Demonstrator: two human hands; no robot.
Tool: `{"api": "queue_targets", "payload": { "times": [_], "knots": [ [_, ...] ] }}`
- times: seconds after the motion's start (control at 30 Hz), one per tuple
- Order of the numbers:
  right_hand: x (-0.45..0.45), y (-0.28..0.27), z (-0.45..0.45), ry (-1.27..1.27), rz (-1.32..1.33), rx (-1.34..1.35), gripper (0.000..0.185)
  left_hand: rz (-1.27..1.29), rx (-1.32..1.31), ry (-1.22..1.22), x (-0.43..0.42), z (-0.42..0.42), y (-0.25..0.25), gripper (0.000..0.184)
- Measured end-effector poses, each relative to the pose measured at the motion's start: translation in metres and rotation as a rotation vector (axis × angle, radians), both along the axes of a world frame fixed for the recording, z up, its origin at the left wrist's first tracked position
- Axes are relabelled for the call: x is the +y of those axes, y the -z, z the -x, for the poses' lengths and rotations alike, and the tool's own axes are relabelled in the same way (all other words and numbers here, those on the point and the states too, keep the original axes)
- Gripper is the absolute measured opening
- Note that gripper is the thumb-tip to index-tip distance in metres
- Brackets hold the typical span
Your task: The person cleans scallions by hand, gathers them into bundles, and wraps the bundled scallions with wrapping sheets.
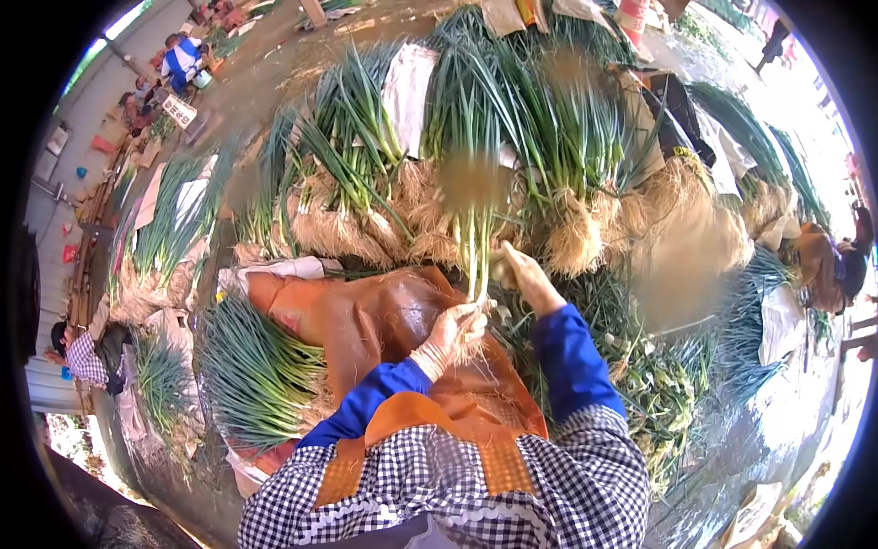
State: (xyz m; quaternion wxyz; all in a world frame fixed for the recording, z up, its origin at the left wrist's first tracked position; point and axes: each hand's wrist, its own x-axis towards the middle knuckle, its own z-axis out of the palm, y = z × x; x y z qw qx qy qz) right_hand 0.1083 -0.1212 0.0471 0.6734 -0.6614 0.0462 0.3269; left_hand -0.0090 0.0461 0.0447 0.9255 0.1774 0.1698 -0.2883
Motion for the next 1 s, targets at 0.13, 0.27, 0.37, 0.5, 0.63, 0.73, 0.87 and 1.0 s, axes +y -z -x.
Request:
{"api": "queue_targets", "payload": {
  "times": [0.13,0.27,0.37,0.5,0.63,0.73,0.87,1.0],
  "knots": [
    [0.066,0.039,-0.014,0.036,-0.684,-0.030,0.046,0.412,-0.041,0.044,0.010,0.011,0.003,0.034],
    [0.094,-0.002,0.012,0.301,-0.758,0.360,0.037,0.011,0.122,-0.103,0.011,0.011,0.015,0.024],
    [0.094,0.014,0.020,0.488,-0.609,0.168,0.048,-0.046,0.137,-0.008,0.020,0.014,0.011,0.023],
    [0.080,0.005,0.018,0.452,-0.556,0.150,0.043,-0.142,0.168,-0.045,0.015,0.012,0.005,0.017],
    [0.076,0.029,0.018,0.355,-0.392,-0.098,0.026,-0.266,0.024,-0.153,0.004,0.011,0.018,0.016],
    [0.068,0.075,0.022,0.552,-0.170,-0.195,0.026,-0.221,0.047,-0.187,-0.004,0.011,0.032,0.017],
    [0.037,0.043,0.065,0.050,0.651,-0.458,0.027,-0.191,0.085,-0.272,-0.008,0.007,0.026,0.016],
    [-0.077,0.054,0.100,-0.931,1.100,-0.631,0.032,-0.131,0.111,-0.275,-0.007,0.003,0.028,0.020]
  ]
}}
